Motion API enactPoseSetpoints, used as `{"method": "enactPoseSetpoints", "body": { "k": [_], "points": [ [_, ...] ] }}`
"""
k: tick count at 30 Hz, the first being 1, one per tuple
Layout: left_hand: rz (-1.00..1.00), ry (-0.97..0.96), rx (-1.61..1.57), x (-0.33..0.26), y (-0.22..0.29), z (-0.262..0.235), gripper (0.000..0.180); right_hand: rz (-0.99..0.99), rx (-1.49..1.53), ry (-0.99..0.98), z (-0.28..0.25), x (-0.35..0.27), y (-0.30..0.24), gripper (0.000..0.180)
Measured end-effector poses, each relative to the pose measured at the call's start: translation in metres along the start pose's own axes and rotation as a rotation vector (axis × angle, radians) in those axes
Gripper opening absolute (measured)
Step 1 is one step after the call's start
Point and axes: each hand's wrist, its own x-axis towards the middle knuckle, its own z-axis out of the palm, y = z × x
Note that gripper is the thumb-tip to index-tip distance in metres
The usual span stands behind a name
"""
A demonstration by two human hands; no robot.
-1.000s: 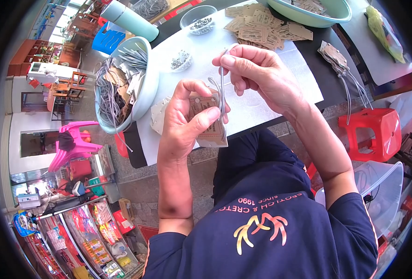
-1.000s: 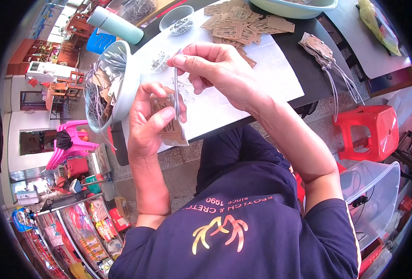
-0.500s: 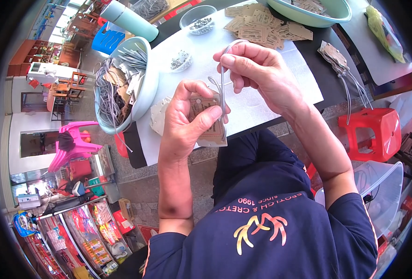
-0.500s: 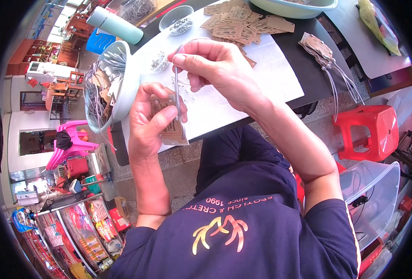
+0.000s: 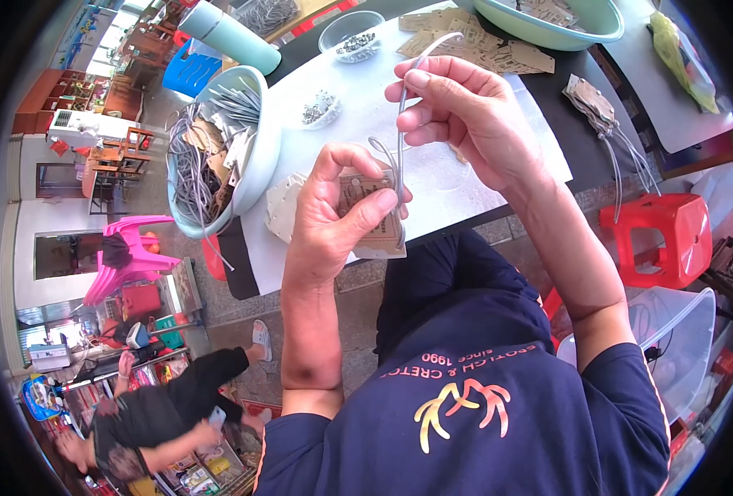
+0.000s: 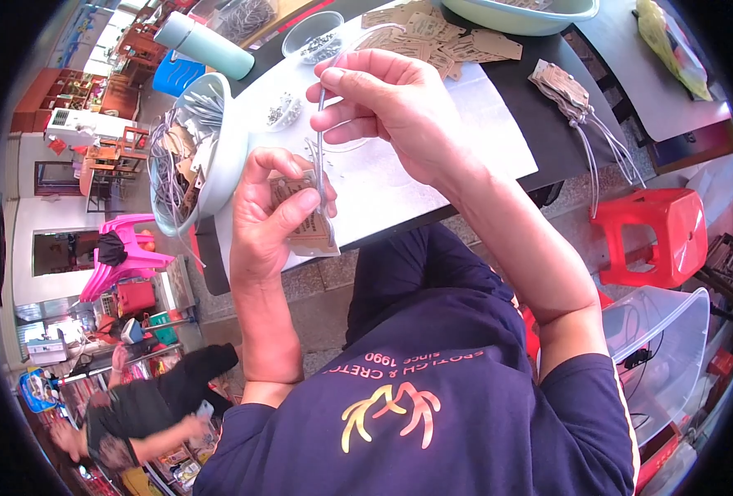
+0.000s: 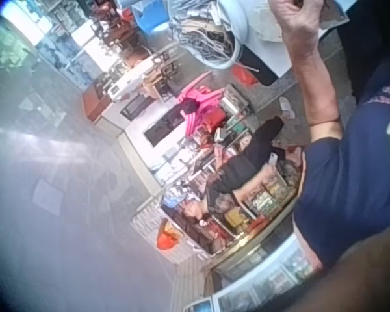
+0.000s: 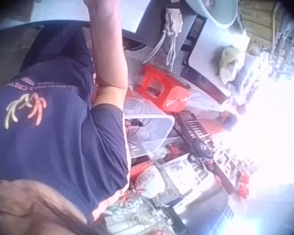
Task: Attaching strings and plastic fasteners to cardboard manufacturing tags.
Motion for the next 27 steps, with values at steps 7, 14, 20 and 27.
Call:
{"method": "enactPoseSetpoints", "body": {
  "k": [7, 14, 20, 27],
  "points": [
    [-0.005, -0.056, 0.019, 0.001, -0.001, 0.001, 0.020, -0.026, 0.004, -0.022, 0.003, 0.004, 0.001, 0.024],
    [-0.020, -0.079, 0.065, 0.001, -0.003, 0.000, 0.019, -0.087, -0.131, -0.022, 0.016, 0.016, -0.019, 0.027],
    [-0.030, -0.053, 0.037, -0.001, -0.001, -0.002, 0.020, 0.272, -0.201, 0.313, 0.054, 0.019, -0.054, 0.014],
    [-0.025, -0.056, 0.037, 0.001, 0.000, -0.002, 0.021, -0.126, -0.204, -0.028, 0.015, 0.029, -0.012, 0.030]
  ]
}}
